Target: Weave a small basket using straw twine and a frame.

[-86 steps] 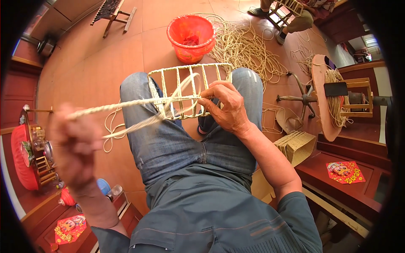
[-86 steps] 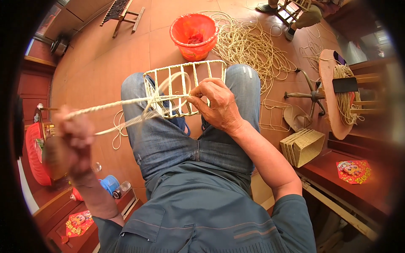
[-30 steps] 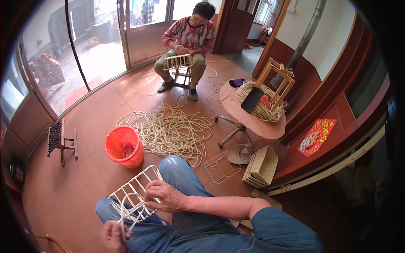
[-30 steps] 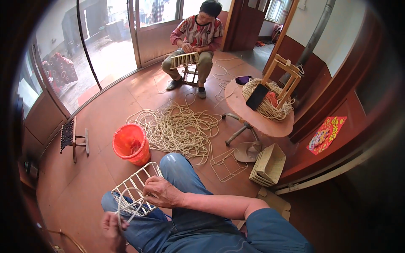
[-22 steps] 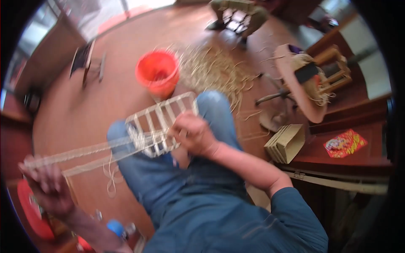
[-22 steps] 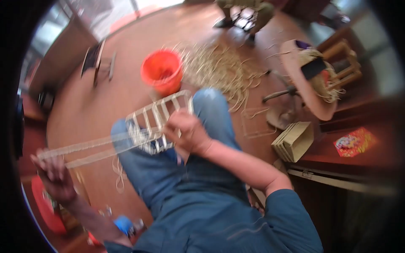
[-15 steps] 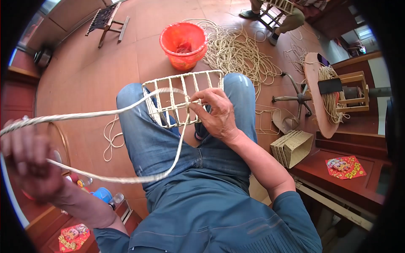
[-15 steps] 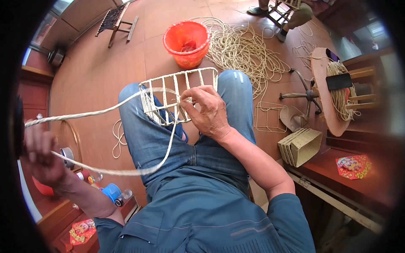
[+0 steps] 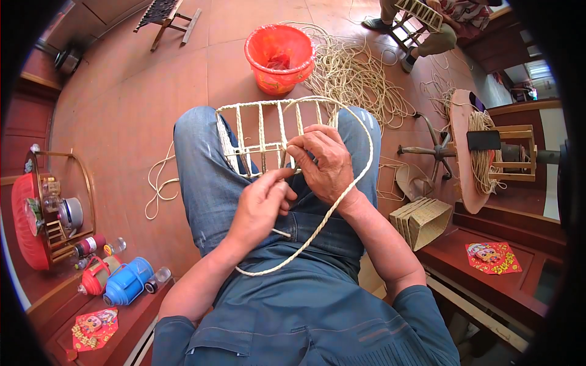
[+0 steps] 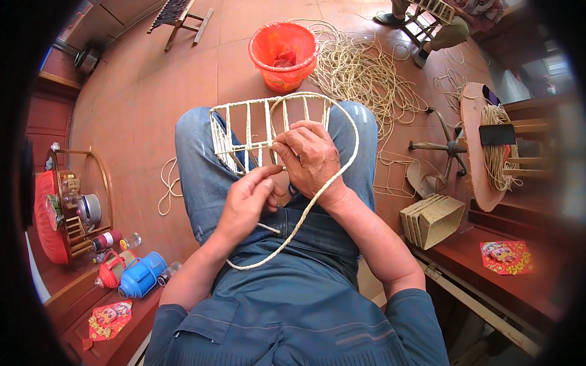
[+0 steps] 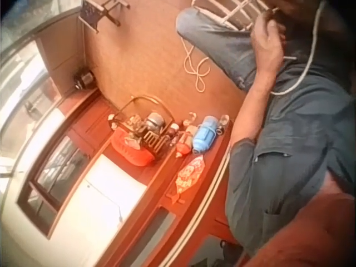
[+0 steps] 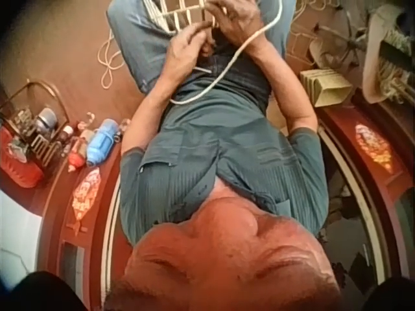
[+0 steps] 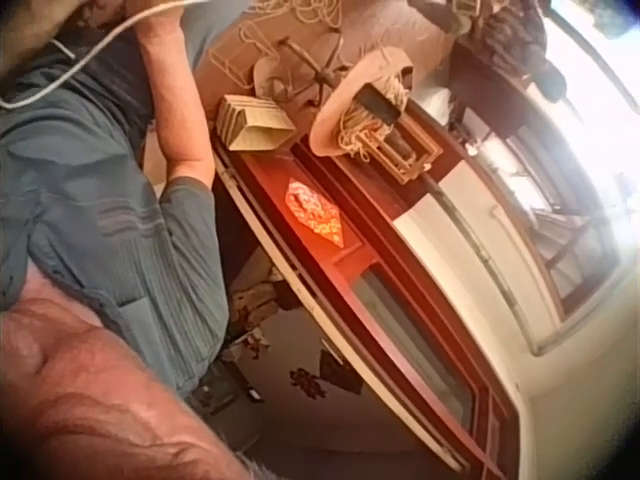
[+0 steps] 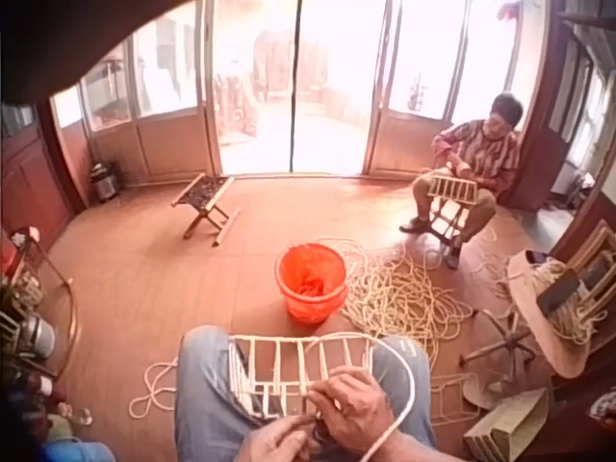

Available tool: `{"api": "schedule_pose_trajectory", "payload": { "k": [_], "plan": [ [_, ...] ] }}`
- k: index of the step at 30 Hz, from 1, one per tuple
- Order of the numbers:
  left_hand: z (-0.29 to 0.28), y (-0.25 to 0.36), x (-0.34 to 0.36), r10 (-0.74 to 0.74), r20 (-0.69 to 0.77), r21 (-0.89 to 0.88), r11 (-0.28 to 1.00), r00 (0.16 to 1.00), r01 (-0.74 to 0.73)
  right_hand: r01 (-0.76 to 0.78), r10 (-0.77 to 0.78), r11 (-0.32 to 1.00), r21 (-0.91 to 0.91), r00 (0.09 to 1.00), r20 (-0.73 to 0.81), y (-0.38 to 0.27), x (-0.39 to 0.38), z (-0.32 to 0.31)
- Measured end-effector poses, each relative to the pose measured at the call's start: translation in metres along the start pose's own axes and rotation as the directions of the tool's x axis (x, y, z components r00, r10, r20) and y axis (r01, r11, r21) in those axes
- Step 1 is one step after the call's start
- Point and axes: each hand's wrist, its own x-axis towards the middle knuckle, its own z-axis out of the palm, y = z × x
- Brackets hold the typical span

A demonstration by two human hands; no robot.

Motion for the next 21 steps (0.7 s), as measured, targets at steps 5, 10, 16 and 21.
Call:
{"api": "schedule_pose_trajectory", "payload": {
  "k": [5, 10, 16, 21],
  "plan": [
    [0.02, -0.01, 0.007, 0.322, -0.11, 0.444, 0.862, 0.94, -0.243, -0.067, 0.068, 0.998, -0.016, 0.996, 0.059, -0.003, 0.003, -0.003],
    [0.028, -0.007, 0.021, 0.308, -0.204, 0.475, 0.861, 0.929, -0.181, -0.178, 0.18, 0.984, -0.028, 0.977, 0.114, -0.004, 0.005, -0.005],
    [0.008, 0.0, 0.015, 0.48, -0.191, 0.491, 0.802, 0.856, -0.341, -0.14, 0.138, 0.99, 0.012, 0.985, 0.101, -0.004, 0.003, -0.007],
    [-0.024, 0.025, -0.014, 0.176, -0.056, -0.2, 0.962, 0.983, -0.184, -0.164, 0.161, 0.986, 0.032, 0.983, 0.088, -0.005, 0.002, -0.01]
  ]
}}
